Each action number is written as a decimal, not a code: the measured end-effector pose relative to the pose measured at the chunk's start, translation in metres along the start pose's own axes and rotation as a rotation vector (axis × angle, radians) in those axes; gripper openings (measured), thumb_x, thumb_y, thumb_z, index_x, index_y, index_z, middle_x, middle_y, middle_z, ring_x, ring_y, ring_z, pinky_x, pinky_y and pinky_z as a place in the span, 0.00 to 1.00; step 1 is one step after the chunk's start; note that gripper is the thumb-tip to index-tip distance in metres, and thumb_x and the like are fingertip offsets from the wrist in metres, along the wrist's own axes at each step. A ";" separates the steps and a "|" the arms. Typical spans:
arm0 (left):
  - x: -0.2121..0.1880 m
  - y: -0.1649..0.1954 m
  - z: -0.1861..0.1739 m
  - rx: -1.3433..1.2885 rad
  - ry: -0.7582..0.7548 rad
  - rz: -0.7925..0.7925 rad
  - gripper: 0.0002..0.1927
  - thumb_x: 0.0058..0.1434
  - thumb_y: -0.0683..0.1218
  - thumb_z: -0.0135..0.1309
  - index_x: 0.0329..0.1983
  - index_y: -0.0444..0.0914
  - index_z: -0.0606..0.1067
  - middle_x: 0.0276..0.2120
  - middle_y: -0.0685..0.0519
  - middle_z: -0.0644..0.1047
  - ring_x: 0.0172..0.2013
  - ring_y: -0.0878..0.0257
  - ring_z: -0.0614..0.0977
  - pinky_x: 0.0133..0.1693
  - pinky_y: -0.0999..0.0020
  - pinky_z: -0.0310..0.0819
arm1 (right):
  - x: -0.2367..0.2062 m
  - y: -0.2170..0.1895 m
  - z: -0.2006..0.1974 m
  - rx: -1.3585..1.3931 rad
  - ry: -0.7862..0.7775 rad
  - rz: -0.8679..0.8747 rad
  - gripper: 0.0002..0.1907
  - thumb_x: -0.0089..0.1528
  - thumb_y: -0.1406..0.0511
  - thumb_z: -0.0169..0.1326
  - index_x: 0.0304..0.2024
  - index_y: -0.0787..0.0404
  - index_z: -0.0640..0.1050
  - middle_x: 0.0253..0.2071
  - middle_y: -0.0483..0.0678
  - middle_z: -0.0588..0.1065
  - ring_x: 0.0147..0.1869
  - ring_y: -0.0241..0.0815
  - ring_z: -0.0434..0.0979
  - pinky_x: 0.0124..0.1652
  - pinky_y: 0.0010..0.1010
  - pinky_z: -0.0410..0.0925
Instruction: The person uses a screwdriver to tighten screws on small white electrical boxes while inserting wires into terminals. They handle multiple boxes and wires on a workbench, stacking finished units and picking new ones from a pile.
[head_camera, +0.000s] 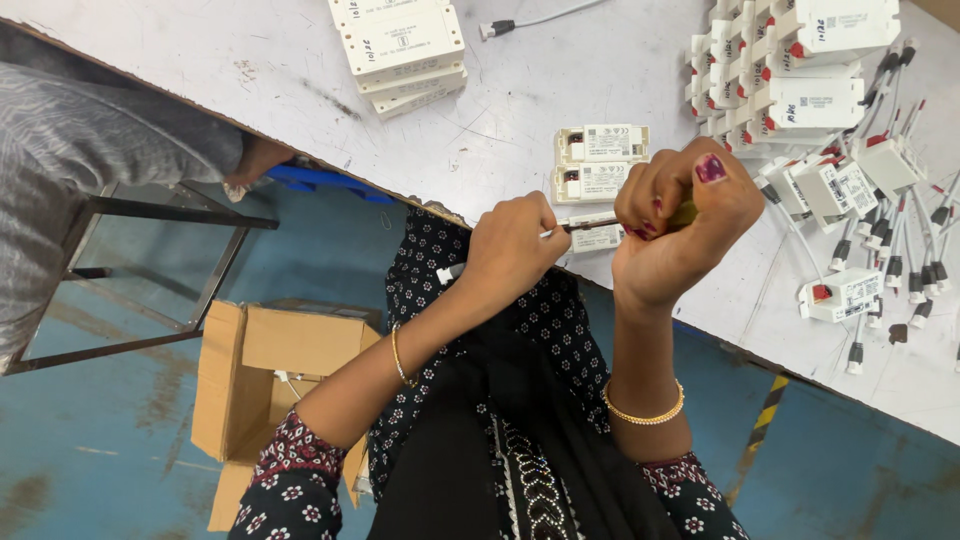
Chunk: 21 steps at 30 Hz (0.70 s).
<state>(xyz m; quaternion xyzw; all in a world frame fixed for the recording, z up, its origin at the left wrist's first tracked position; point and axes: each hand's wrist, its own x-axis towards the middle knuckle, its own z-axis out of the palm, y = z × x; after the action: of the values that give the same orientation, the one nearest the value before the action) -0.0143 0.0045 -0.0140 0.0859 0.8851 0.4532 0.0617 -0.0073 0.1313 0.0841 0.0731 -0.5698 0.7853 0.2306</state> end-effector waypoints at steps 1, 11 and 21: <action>-0.003 0.001 0.001 0.002 0.027 0.022 0.11 0.54 0.49 0.59 0.28 0.36 0.75 0.24 0.44 0.79 0.28 0.46 0.81 0.33 0.53 0.75 | -0.002 0.001 -0.002 0.032 0.011 0.006 0.21 0.72 0.60 0.40 0.25 0.59 0.56 0.15 0.43 0.50 0.16 0.31 0.43 0.17 0.26 0.43; -0.043 -0.028 -0.060 -0.193 -0.045 -0.117 0.10 0.63 0.47 0.55 0.40 0.34 0.75 0.29 0.45 0.83 0.29 0.58 0.85 0.34 0.63 0.79 | -0.022 -0.021 -0.126 0.398 0.355 0.102 0.25 0.71 0.57 0.46 0.20 0.53 0.57 0.17 0.38 0.50 0.20 0.29 0.44 0.21 0.25 0.44; -0.005 -0.144 -0.249 0.111 0.478 -0.164 0.17 0.68 0.44 0.55 0.23 0.33 0.79 0.18 0.49 0.77 0.20 0.65 0.79 0.28 0.70 0.73 | -0.062 -0.052 -0.198 0.225 0.336 0.264 0.24 0.66 0.51 0.47 0.21 0.52 0.57 0.15 0.36 0.50 0.18 0.29 0.44 0.22 0.19 0.44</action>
<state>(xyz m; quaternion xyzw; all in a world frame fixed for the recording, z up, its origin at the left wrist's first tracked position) -0.0699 -0.2765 0.0136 -0.0928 0.9020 0.4050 -0.1176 0.0994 0.3110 0.0378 -0.1085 -0.4369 0.8684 0.2080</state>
